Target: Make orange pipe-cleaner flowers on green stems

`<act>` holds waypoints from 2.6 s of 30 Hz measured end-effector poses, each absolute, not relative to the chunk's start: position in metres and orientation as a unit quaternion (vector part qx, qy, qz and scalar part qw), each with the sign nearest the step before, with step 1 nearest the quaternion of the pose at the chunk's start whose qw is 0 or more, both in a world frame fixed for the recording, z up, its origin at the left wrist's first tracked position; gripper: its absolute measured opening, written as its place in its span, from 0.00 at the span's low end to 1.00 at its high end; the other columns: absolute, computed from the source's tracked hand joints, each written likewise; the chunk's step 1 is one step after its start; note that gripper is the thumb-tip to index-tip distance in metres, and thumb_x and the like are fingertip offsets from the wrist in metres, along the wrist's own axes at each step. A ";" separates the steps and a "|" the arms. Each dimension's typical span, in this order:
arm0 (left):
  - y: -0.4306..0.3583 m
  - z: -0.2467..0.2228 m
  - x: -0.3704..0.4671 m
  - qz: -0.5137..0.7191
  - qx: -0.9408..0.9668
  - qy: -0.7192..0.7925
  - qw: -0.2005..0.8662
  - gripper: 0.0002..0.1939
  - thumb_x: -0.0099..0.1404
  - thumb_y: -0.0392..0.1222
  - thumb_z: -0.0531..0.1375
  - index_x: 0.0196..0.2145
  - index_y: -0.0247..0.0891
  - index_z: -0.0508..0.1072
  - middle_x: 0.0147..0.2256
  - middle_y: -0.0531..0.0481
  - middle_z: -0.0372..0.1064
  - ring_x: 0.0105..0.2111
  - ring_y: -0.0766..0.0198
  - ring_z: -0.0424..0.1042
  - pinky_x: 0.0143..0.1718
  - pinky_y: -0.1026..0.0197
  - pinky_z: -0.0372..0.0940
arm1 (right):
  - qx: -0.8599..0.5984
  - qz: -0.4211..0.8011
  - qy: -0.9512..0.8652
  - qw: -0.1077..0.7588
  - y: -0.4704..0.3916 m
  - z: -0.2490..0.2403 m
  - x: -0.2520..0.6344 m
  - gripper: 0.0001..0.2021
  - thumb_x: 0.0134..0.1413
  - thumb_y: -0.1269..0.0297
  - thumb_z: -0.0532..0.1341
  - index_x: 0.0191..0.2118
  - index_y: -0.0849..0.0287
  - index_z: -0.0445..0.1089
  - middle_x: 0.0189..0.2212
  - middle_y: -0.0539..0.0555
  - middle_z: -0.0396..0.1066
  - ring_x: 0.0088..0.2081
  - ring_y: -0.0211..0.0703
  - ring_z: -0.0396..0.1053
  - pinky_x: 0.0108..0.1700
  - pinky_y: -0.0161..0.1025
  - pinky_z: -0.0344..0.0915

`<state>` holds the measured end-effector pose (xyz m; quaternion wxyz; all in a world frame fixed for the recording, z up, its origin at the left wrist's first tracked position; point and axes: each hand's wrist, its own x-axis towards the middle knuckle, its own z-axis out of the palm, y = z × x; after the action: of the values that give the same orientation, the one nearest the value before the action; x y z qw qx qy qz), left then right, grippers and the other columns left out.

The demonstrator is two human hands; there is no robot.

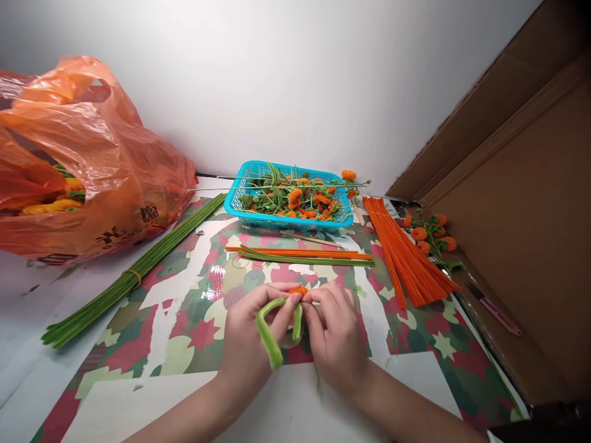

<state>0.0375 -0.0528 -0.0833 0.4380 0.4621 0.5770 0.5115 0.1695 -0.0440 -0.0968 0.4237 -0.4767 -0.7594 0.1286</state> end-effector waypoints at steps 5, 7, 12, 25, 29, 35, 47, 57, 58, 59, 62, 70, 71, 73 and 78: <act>-0.057 -0.088 0.039 0.563 0.589 0.521 0.254 0.05 0.59 0.35 0.63 0.26 0.43 0.74 0.33 0.48 0.79 0.36 0.56 0.77 0.35 0.59 0.72 | -0.491 0.523 -0.505 0.480 -0.052 -0.087 0.161 0.10 0.60 0.58 0.56 0.31 0.58 0.66 0.28 0.50 0.62 0.30 0.38 0.60 0.30 0.34 0.58; -0.056 -0.091 0.039 0.580 0.628 0.480 0.196 0.06 0.58 0.32 0.63 0.28 0.42 0.75 0.34 0.48 0.79 0.34 0.58 0.78 0.32 0.61 0.73 | -0.449 0.675 -0.367 0.456 -0.052 -0.081 0.163 0.10 0.56 0.56 0.61 0.33 0.59 0.68 0.27 0.50 0.63 0.29 0.36 0.60 0.30 0.32 0.58; -0.056 -0.102 0.036 0.600 0.688 0.389 0.123 0.09 0.59 0.26 0.60 0.34 0.37 0.75 0.41 0.43 0.78 0.36 0.60 0.79 0.30 0.66 0.74 | -0.350 0.861 -0.135 0.344 -0.045 -0.079 0.173 0.11 0.45 0.64 0.70 0.33 0.62 0.70 0.24 0.47 0.63 0.25 0.31 0.57 0.27 0.29 0.55; -0.026 -0.085 0.018 0.430 0.315 0.507 0.678 0.13 0.50 0.46 0.69 0.26 0.33 0.75 0.25 0.49 0.73 0.25 0.67 0.71 0.30 0.66 0.68 | -0.498 0.596 -0.474 0.414 -0.023 -0.081 0.194 0.13 0.52 0.54 0.63 0.34 0.59 0.73 0.25 0.47 0.61 0.21 0.31 0.56 0.24 0.32 0.55; -0.030 -0.085 0.019 0.365 0.342 0.467 0.729 0.12 0.49 0.43 0.70 0.23 0.33 0.72 0.20 0.53 0.67 0.22 0.70 0.66 0.24 0.68 0.61 | -0.454 0.558 -0.571 0.395 -0.020 -0.083 0.191 0.17 0.54 0.54 0.61 0.48 0.52 0.72 0.39 0.52 0.63 0.35 0.38 0.64 0.34 0.34 0.65; -0.032 -0.083 0.018 0.276 0.415 0.400 0.769 0.11 0.50 0.40 0.69 0.21 0.34 0.71 0.21 0.55 0.66 0.23 0.71 0.63 0.25 0.69 0.59 | -0.340 0.631 -0.607 0.344 -0.019 -0.085 0.185 0.15 0.56 0.49 0.59 0.33 0.55 0.75 0.33 0.52 0.62 0.36 0.40 0.65 0.36 0.36 0.67; -0.031 -0.091 0.020 0.472 0.360 0.410 0.692 0.14 0.55 0.42 0.67 0.40 0.40 0.75 0.49 0.45 0.68 0.44 0.59 0.69 0.37 0.64 0.69 | -0.464 0.451 -0.549 0.529 -0.026 -0.093 0.186 0.11 0.62 0.57 0.56 0.33 0.55 0.71 0.30 0.50 0.66 0.34 0.39 0.65 0.35 0.35 0.63; -0.039 -0.088 0.024 0.478 0.502 0.478 0.539 0.05 0.54 0.38 0.67 0.32 0.40 0.79 0.37 0.45 0.75 0.39 0.57 0.73 0.35 0.62 0.71 | -0.428 0.407 -0.608 0.531 -0.033 -0.092 0.184 0.03 0.58 0.67 0.61 0.35 0.53 0.72 0.33 0.51 0.71 0.39 0.41 0.69 0.40 0.38 0.67; -0.040 -0.086 0.023 0.484 0.522 0.486 0.507 0.04 0.54 0.38 0.67 0.30 0.40 0.80 0.38 0.45 0.75 0.40 0.56 0.72 0.35 0.63 0.71 | -0.428 0.409 -0.607 0.530 -0.034 -0.090 0.183 0.03 0.57 0.67 0.61 0.35 0.53 0.72 0.33 0.51 0.71 0.39 0.42 0.69 0.40 0.38 0.67; -0.040 -0.084 0.023 0.488 0.533 0.492 0.485 0.03 0.55 0.38 0.66 0.29 0.40 0.80 0.37 0.44 0.75 0.40 0.56 0.72 0.34 0.63 0.71 | -0.426 0.413 -0.604 0.532 -0.035 -0.089 0.182 0.03 0.57 0.67 0.61 0.34 0.53 0.72 0.33 0.52 0.72 0.39 0.42 0.70 0.41 0.38 0.68; -0.041 -0.080 0.023 0.497 0.506 0.498 0.499 0.05 0.57 0.42 0.65 0.29 0.39 0.79 0.33 0.46 0.75 0.31 0.60 0.73 0.29 0.63 0.69 | -0.410 0.437 -0.587 0.545 -0.038 -0.085 0.178 0.04 0.58 0.67 0.60 0.33 0.54 0.72 0.33 0.52 0.73 0.38 0.42 0.71 0.39 0.39 0.70; -0.036 -0.085 0.025 0.462 0.390 0.496 0.623 0.15 0.57 0.52 0.65 0.32 0.37 0.79 0.31 0.47 0.75 0.31 0.63 0.71 0.30 0.65 0.66 | -0.390 0.462 -0.578 0.549 -0.040 -0.088 0.179 0.05 0.59 0.69 0.60 0.34 0.53 0.72 0.33 0.51 0.74 0.40 0.40 0.72 0.41 0.38 0.70; -0.036 -0.085 0.024 0.454 0.390 0.491 0.633 0.15 0.57 0.52 0.65 0.32 0.36 0.79 0.32 0.47 0.75 0.32 0.62 0.71 0.32 0.65 0.66 | -0.388 0.462 -0.581 0.547 -0.040 -0.089 0.180 0.05 0.59 0.69 0.59 0.34 0.53 0.72 0.34 0.51 0.74 0.40 0.40 0.72 0.41 0.38 0.70; -0.035 -0.084 0.021 0.435 0.397 0.479 0.651 0.15 0.57 0.52 0.65 0.33 0.36 0.79 0.33 0.46 0.75 0.32 0.62 0.71 0.34 0.63 0.67 | -0.391 0.464 -0.585 0.539 -0.040 -0.091 0.182 0.04 0.60 0.68 0.59 0.36 0.53 0.72 0.34 0.51 0.74 0.39 0.40 0.72 0.41 0.37 0.70; -0.036 -0.080 0.018 0.432 0.455 0.441 0.641 0.11 0.57 0.48 0.65 0.30 0.36 0.79 0.32 0.46 0.75 0.33 0.61 0.72 0.34 0.63 0.67 | -0.427 0.488 -0.565 0.510 -0.039 -0.088 0.185 0.02 0.57 0.64 0.62 0.35 0.55 0.70 0.30 0.51 0.73 0.33 0.40 0.72 0.34 0.36 0.71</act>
<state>0.0180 -0.0356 -0.0801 0.6408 0.4555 0.4415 0.4324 0.1854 -0.0388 -0.0884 0.5103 -0.4271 -0.5648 0.4880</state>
